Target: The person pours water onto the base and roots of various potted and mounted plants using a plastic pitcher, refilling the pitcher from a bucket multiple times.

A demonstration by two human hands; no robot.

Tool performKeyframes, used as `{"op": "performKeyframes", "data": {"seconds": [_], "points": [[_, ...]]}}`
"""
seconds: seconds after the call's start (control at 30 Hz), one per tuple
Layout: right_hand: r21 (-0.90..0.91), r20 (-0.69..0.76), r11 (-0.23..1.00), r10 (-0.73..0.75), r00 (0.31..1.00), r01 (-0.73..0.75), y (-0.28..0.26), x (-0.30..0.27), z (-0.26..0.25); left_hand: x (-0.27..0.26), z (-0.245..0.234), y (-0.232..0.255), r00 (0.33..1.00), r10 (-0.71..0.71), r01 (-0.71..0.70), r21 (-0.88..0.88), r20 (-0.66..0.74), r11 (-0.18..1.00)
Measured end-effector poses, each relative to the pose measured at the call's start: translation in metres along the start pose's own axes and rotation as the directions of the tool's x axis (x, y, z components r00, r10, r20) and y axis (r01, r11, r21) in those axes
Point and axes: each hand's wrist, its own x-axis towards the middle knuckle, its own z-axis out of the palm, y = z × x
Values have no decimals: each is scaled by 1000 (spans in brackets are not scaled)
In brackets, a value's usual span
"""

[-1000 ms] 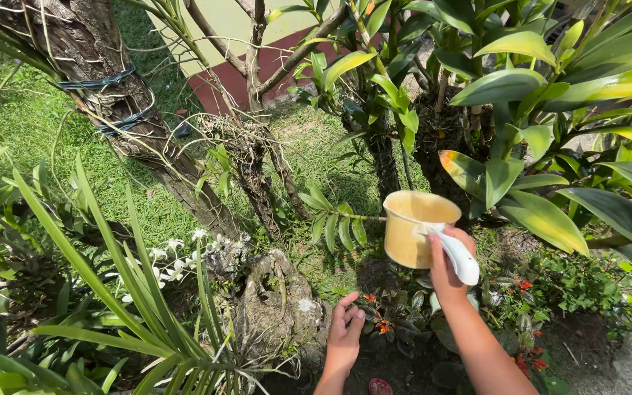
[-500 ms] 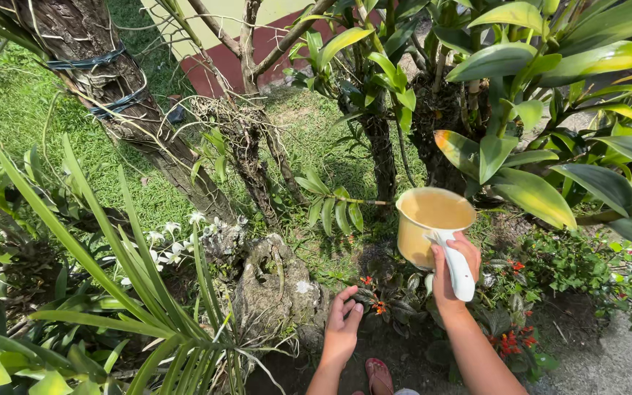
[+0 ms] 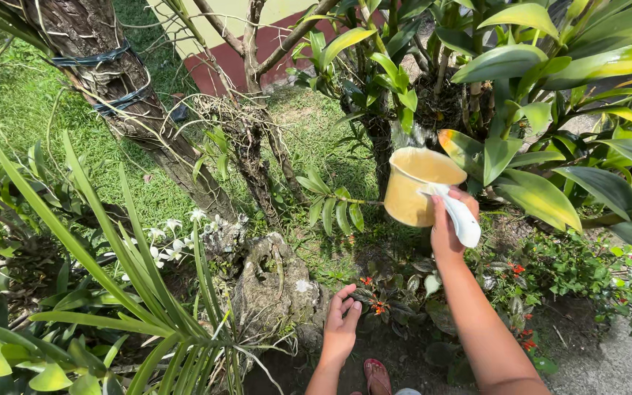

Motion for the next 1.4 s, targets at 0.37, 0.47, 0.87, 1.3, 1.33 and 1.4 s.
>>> {"op": "performKeyframes", "data": {"seconds": [0.37,0.47,0.87,1.3,1.33,1.4], "points": [[-114,141,975,-173,975,189,6,-42,-46,4,9,-2,997,40,-35,70,-70,997],[-21,258,993,114,959,-112,25,-78,-73,8,8,-6,997,28,-21,98,-76,995],[62,576,991,65,815,-122,-8,-23,154,14,-22,-34,944,83,-65,68,-318,996],[402,593,891,-78,802,-210,-34,-12,148,24,-13,-4,922,129,-130,20,-366,991],[400,594,891,-73,801,-215,-26,-17,134,25,-13,-2,929,97,-84,51,-358,995],[208,719,844,211,662,-495,-10,-23,115,28,-12,0,937,84,-72,48,-340,996]]}}
